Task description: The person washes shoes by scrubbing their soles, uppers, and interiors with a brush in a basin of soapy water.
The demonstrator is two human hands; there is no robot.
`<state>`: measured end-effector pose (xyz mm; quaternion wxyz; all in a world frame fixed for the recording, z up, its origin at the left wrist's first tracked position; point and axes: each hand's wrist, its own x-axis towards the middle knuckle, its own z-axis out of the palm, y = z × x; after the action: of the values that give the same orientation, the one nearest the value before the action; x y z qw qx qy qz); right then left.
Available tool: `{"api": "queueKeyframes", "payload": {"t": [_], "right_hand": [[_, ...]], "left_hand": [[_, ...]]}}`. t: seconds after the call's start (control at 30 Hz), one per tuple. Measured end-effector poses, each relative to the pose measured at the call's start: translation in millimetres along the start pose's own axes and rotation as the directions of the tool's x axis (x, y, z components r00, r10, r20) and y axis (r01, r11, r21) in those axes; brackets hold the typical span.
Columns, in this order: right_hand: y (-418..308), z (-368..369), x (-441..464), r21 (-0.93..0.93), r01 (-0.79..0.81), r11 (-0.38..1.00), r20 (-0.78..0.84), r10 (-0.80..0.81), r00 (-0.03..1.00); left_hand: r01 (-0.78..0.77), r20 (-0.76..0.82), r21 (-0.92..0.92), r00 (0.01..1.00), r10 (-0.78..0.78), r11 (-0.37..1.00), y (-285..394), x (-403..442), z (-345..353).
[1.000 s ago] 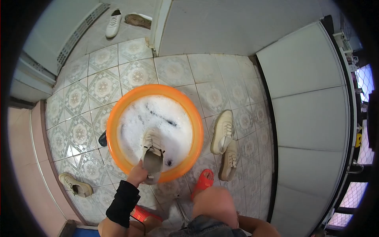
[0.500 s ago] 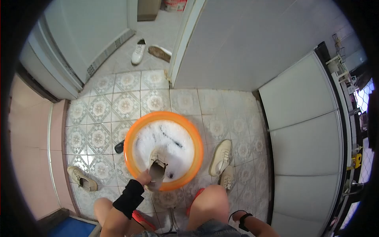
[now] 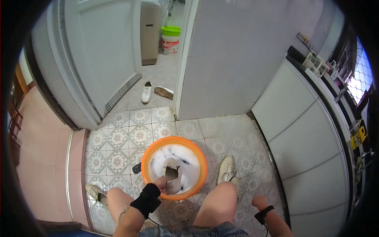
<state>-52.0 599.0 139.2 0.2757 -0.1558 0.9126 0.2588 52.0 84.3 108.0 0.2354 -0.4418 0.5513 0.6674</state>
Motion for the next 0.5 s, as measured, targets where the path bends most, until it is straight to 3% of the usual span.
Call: {"api": "queueKeyframes", "payload": {"t": [0.07, 0.13, 0.17, 0.2, 0.27, 0.33, 0.43, 0.5], "right_hand": [[0.8, -9.1, -4.1, -0.024, 0.003, 1.0, -0.064, -0.004, 0.998], [0.5, -82.7, -31.3, 0.122, 0.059, 0.991, -0.483, 0.007, 0.875], [-2.8, -118.5, -38.3, 0.161, 0.052, 0.986, -0.463, 0.029, 0.886], [-9.2, -151.4, -44.0, 0.201, 0.046, 0.978, -0.438, 0.048, 0.897], [-24.4, -203.5, -54.0, 0.323, 0.107, 0.94, -0.492, 0.07, 0.868], [-42.4, -240.6, -60.3, 0.288, 0.253, 0.924, -0.688, 0.016, 0.725], [-91.4, -304.0, -84.5, 0.217, 0.364, 0.906, -0.699, -0.116, 0.706], [-126.0, -318.6, -78.0, 0.189, 0.425, 0.885, -0.661, -0.206, 0.722]], "left_hand": [[-0.017, 0.078, -0.008, 0.997, 0.018, 1.0, 1.8, -11.2, -8.4], [-0.099, 0.139, -0.076, 0.984, 0.109, 0.992, 0.2, -16.3, -8.6], [-0.115, 0.135, -0.088, 0.983, 0.126, 0.989, -9.9, 5.6, -15.2], [-0.296, 0.202, 0.053, 0.938, 0.28, 0.954, -29.5, 44.8, -27.9], [-0.473, 0.284, 0.185, 0.865, 0.413, 0.862, -32.1, 33.9, -33.5], [-0.167, 0.146, -0.167, 0.971, 0.192, 0.972, 0.9, -47.8, -17.8], [-0.144, 0.067, -0.241, 0.984, 0.164, 0.96, -13.2, -28.5, -26.3], [-0.259, 0.109, -0.176, 0.954, 0.28, 0.95, -30.8, 0.3, -35.4]]}}
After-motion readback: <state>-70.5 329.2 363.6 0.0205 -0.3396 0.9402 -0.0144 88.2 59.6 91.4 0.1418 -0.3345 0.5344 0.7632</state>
